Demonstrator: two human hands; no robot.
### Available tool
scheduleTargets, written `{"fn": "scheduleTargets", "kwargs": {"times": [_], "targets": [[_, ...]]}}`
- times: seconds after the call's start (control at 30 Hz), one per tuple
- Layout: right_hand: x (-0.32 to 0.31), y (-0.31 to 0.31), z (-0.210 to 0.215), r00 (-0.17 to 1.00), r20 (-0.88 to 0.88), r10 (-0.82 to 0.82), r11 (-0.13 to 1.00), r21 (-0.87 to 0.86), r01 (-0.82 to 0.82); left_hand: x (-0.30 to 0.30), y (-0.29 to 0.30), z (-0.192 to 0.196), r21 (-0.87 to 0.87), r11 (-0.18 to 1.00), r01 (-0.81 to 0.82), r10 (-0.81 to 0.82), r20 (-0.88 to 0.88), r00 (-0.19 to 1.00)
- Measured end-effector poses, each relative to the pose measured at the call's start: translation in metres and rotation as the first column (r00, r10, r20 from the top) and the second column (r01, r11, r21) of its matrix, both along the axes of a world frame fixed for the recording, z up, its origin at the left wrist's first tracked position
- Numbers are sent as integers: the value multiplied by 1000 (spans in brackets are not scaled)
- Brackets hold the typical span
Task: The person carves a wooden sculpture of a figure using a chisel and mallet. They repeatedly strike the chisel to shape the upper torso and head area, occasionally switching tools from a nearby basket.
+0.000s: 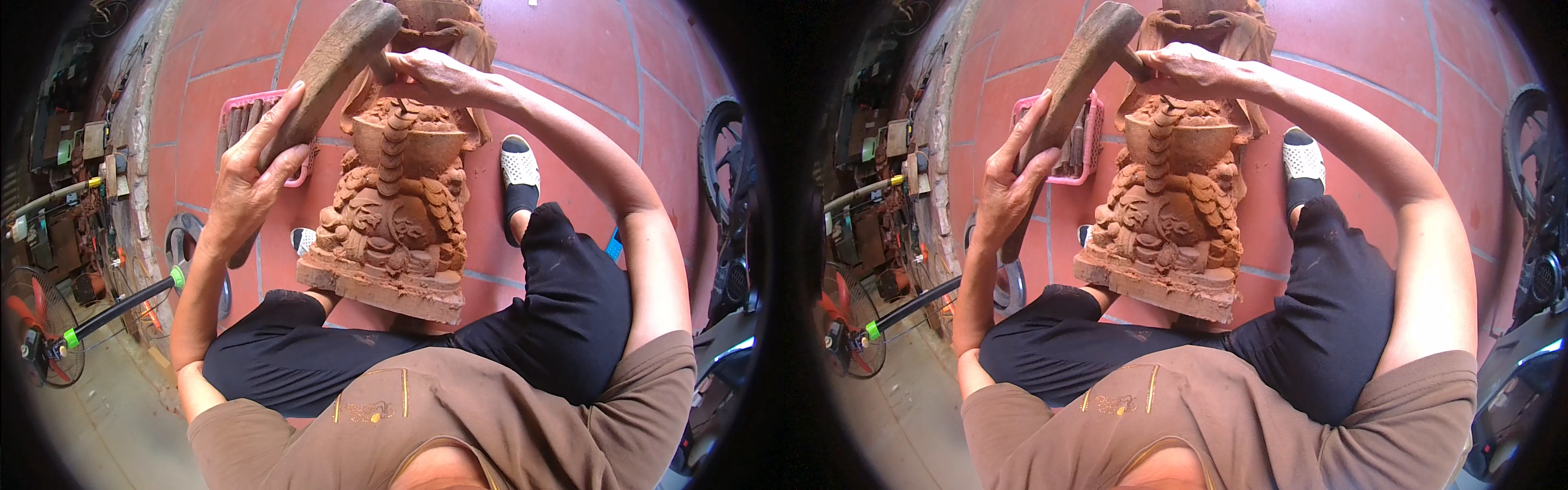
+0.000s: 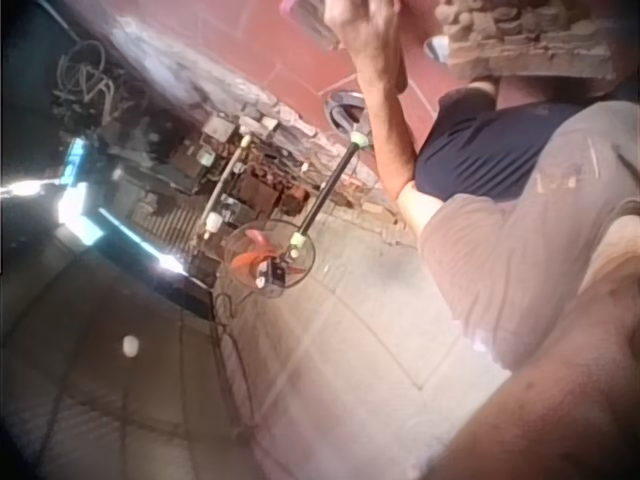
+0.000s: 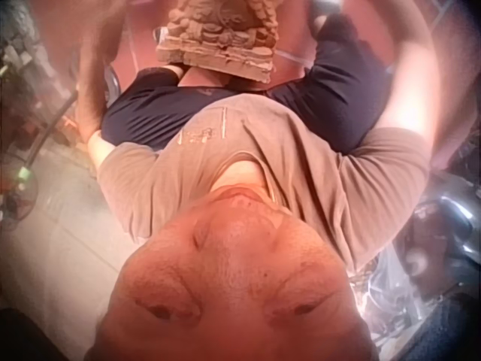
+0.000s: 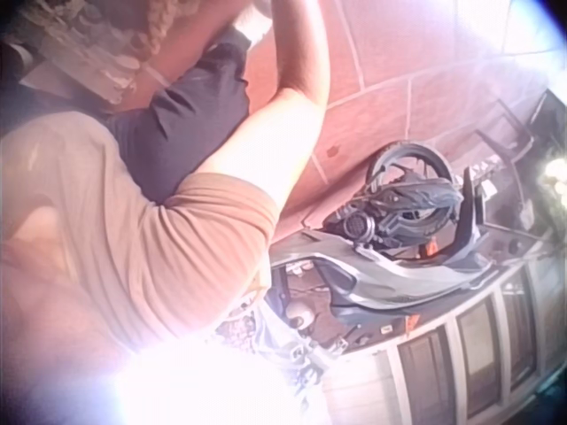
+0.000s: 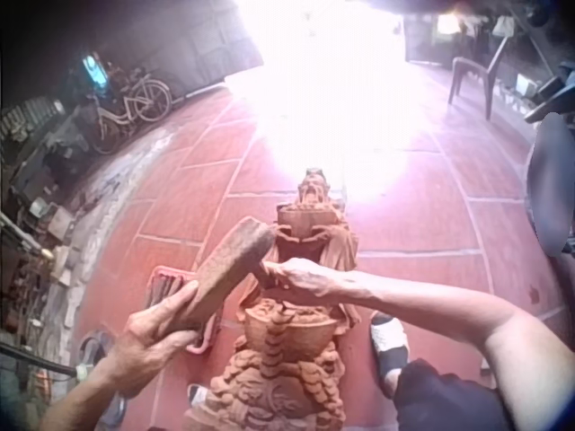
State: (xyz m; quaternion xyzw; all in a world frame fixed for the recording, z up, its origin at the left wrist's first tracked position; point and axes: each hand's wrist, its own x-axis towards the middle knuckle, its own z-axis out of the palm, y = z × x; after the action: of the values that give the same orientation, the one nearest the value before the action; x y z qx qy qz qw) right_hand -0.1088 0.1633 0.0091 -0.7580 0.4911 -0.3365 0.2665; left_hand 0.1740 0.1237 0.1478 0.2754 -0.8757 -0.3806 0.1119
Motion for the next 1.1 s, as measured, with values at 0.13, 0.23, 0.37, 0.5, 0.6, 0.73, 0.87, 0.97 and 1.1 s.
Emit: {"fn": "scheduleTargets", "kwargs": {"times": [0.13, 0.23, 0.37, 0.5, 0.6, 0.73, 0.87, 0.97, 1.1], "targets": [[-8, 7, 0, 998, -46, -38, 995, 86, 42, -3, -2, 4, -61, 998, 32, -37, -84, 996], [-14, 13, 0, 996, -72, -49, 990, 127, 58, -3, 2, 10, 140, 988, -64, 79, -104, 991], [-10, 21, -1, 997, 7, -71, 990, 125, 69, 1, 1, 10, 98, 994, -41, 57, -165, 985], [-13, 22, 5, 994, 52, -95, 984, 159, 86, 1, 2, 12, 84, 996, -39, 52, -158, 986], [-12, 23, 8, 993, 43, -107, 971, 218, 95, -1, 2, 11, 34, 999, -9, 15, -164, 986], [-8, 23, 6, 992, -41, -119, 965, 229, 125, -4, 4, 14, -19, 1000, 22, -24, -144, 989], [-4, 25, 6, 992, -42, -116, 973, 194, 122, -8, 6, 14, -86, 996, 34, -49, -180, 982], [-2, 25, 4, 995, -44, -89, 986, 137, 95, -12, 10, 12, -148, 988, 36, -67, -208, 976], [-5, 25, -1, 998, -4, -70, 989, 128, 70, -12, 7, 4, -83, 993, 89, -92, -27, 995]]}}
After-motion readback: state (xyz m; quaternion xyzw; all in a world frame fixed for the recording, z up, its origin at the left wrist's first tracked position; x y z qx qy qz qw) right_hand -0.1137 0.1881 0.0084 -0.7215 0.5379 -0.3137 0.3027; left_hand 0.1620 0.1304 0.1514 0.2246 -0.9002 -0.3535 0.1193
